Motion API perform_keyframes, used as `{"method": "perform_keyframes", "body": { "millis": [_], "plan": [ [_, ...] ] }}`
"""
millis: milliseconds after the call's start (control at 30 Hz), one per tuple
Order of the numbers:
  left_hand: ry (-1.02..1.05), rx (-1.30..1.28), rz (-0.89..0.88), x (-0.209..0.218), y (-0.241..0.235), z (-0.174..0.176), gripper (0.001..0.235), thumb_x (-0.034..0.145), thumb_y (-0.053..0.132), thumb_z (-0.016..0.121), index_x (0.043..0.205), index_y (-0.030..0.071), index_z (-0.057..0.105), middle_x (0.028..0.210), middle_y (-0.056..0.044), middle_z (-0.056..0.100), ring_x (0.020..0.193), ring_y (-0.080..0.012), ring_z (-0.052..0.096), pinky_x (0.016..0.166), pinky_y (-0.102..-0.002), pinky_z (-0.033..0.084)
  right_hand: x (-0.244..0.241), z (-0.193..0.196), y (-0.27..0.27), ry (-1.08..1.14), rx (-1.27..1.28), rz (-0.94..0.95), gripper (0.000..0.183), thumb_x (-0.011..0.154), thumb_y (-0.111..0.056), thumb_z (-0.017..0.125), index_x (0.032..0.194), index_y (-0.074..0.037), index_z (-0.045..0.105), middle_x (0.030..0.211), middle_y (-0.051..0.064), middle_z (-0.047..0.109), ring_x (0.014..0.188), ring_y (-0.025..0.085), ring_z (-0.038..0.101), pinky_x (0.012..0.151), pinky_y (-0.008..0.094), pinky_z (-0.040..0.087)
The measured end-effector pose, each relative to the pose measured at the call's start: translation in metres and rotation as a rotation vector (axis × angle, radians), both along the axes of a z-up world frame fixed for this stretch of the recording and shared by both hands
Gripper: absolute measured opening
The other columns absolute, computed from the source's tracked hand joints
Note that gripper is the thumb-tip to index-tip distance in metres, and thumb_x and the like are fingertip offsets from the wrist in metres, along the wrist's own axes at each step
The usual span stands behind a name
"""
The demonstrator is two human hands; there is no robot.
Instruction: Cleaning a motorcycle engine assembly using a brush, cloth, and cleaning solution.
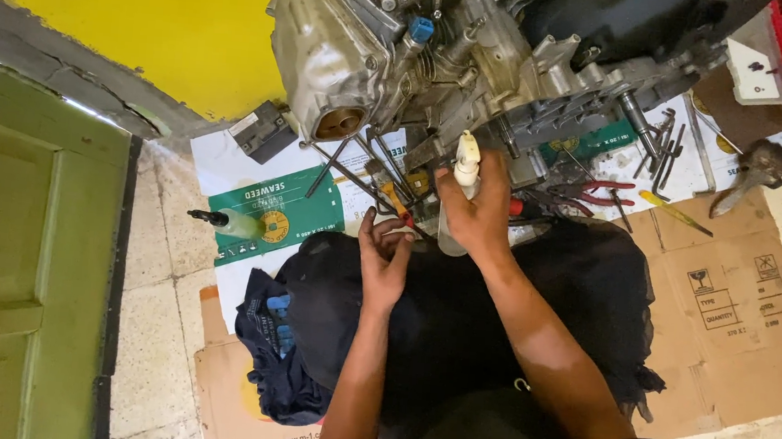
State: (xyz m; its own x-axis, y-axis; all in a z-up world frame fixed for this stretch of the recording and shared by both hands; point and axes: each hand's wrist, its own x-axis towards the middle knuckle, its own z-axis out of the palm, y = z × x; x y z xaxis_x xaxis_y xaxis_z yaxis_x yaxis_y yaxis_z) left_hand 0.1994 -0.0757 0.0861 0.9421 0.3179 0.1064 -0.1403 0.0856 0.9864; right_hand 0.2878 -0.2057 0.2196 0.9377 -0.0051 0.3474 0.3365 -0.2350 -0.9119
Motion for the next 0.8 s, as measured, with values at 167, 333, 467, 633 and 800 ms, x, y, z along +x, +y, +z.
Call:
{"method": "perform_keyframes", "body": {
  "millis": [167,333,467,633,800],
  "plan": [
    [-0.019,0.043,-0.009,-0.001,0.0,-0.008,0.067,0.096,0.0,0.054,0.148,-0.001,0.013,0.116,-0.018,0.057,0.1,-0.0296,0.064,0.075,-0.039,0.054,0.002,0.003,0.003,-0.003,-0.017,0.066,0.027,0.092,-0.015,0.066,0.106,0.003,0.051,0.089,0.017,0.044,0.084,0.03,0.05,0.077,0.042,0.036],
    [0.032,0.024,-0.005,-0.004,0.002,0.005,0.063,0.094,-0.001,0.055,0.145,-0.005,0.018,0.115,-0.022,0.056,0.099,-0.0339,0.064,0.076,-0.042,0.052,0.003,-0.001,0.005,-0.003,-0.107,0.141,0.021,0.091,-0.018,0.068,0.101,-0.002,0.059,0.09,0.014,0.046,0.085,0.03,0.052,0.077,0.039,0.039],
    [0.001,0.096,0.002,-0.004,0.0,0.02,0.057,0.093,-0.006,0.052,0.143,-0.003,0.025,0.119,-0.022,0.055,0.101,-0.0387,0.062,0.075,-0.046,0.053,-0.004,0.0,0.005,0.048,-0.102,0.133,0.033,0.092,-0.019,0.07,0.115,0.0,0.056,0.095,0.015,0.047,0.09,0.03,0.053,0.081,0.041,0.04],
    [0.056,0.276,-0.302,-0.007,-0.018,0.101,0.094,0.06,0.023,0.09,0.136,-0.005,0.042,0.121,-0.031,0.054,0.115,-0.0502,0.054,0.095,-0.058,0.045,-0.011,-0.026,-0.004,0.155,-0.021,0.142,0.028,0.095,-0.027,0.068,0.11,-0.004,0.061,0.095,0.012,0.054,0.097,0.025,0.056,0.085,0.037,0.04],
    [0.156,0.161,-0.375,-0.011,-0.032,0.02,0.073,0.075,0.015,0.077,0.137,-0.001,0.044,0.126,-0.023,0.056,0.12,-0.0362,0.053,0.099,-0.05,0.045,-0.022,-0.013,-0.013,0.231,-0.056,0.239,0.055,0.085,-0.022,0.076,0.129,0.0,0.052,0.104,0.019,0.057,0.103,0.029,0.058,0.091,0.043,0.042]
  ]
}}
